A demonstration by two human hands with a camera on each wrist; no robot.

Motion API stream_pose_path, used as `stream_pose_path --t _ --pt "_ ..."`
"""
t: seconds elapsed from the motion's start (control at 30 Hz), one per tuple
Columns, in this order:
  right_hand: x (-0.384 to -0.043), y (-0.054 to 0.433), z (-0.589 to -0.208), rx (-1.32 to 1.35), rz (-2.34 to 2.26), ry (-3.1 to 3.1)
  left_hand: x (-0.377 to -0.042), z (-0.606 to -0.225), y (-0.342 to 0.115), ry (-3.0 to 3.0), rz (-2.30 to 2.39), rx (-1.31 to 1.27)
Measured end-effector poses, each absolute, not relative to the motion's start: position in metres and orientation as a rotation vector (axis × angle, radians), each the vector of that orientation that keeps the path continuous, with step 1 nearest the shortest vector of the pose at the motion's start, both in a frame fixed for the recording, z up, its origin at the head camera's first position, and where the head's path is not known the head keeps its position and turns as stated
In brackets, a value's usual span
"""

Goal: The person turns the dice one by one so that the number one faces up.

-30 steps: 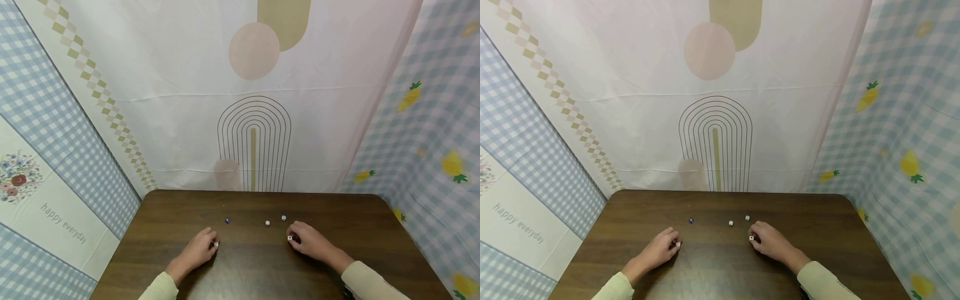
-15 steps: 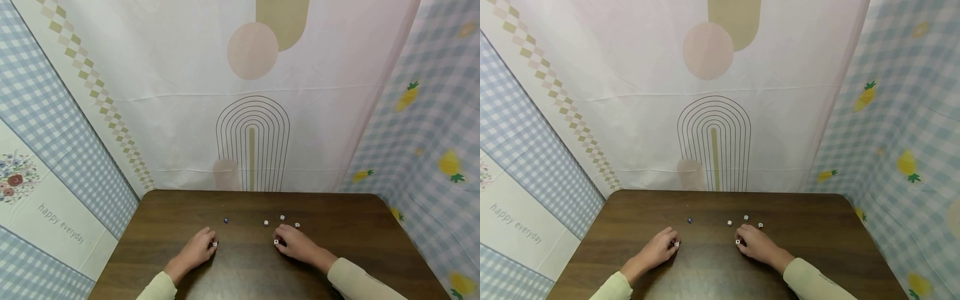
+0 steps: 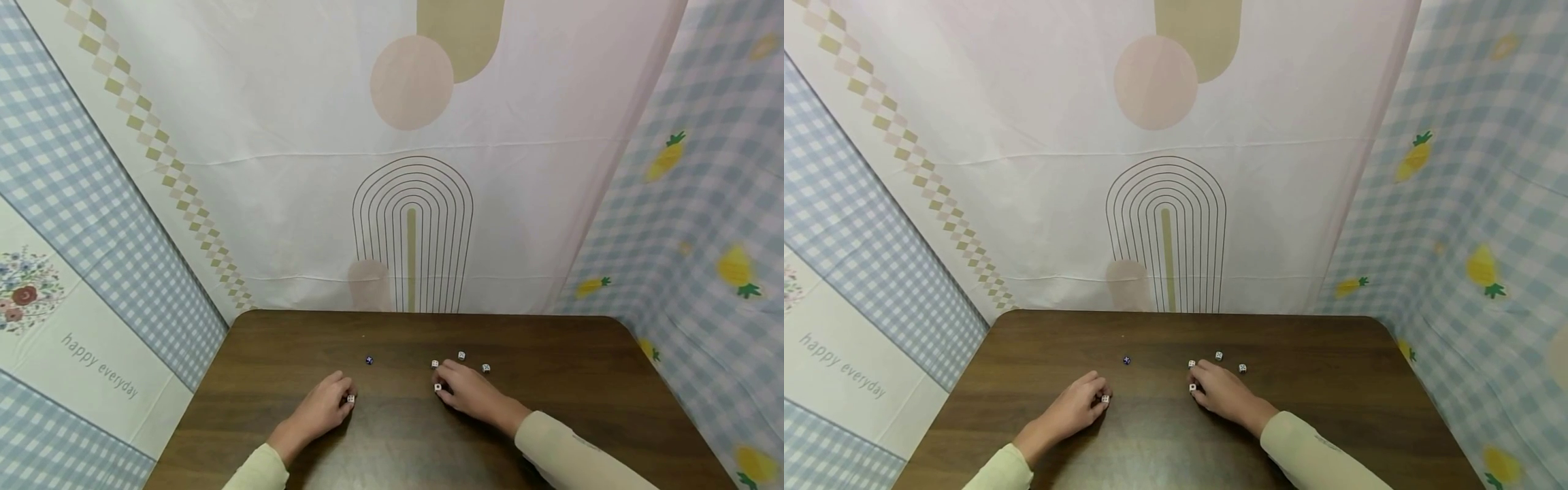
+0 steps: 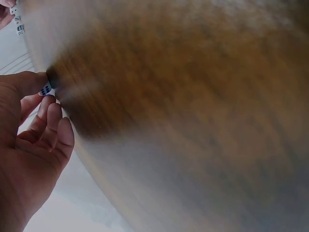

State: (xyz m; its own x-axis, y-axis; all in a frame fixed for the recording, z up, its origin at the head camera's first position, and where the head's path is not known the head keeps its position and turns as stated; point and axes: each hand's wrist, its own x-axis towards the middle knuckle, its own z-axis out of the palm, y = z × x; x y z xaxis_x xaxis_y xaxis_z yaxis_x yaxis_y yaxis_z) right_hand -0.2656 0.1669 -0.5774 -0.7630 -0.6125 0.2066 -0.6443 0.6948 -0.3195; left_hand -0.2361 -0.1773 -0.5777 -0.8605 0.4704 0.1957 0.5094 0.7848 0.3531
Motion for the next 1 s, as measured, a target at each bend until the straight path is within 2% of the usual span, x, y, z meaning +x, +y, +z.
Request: stream_pose_path --t 0.5,1.0 --pt "-0.266 0.167 -0.579 1.018 0.616 -2.809 -0.236 -0.579 -0.177 -2.894 -0.600 -0.782" --pt "-0.280 0.223 -0.556 0.888 0.569 -2.788 -0.235 -0.579 -0.177 -2.859 -0.600 -0.783"
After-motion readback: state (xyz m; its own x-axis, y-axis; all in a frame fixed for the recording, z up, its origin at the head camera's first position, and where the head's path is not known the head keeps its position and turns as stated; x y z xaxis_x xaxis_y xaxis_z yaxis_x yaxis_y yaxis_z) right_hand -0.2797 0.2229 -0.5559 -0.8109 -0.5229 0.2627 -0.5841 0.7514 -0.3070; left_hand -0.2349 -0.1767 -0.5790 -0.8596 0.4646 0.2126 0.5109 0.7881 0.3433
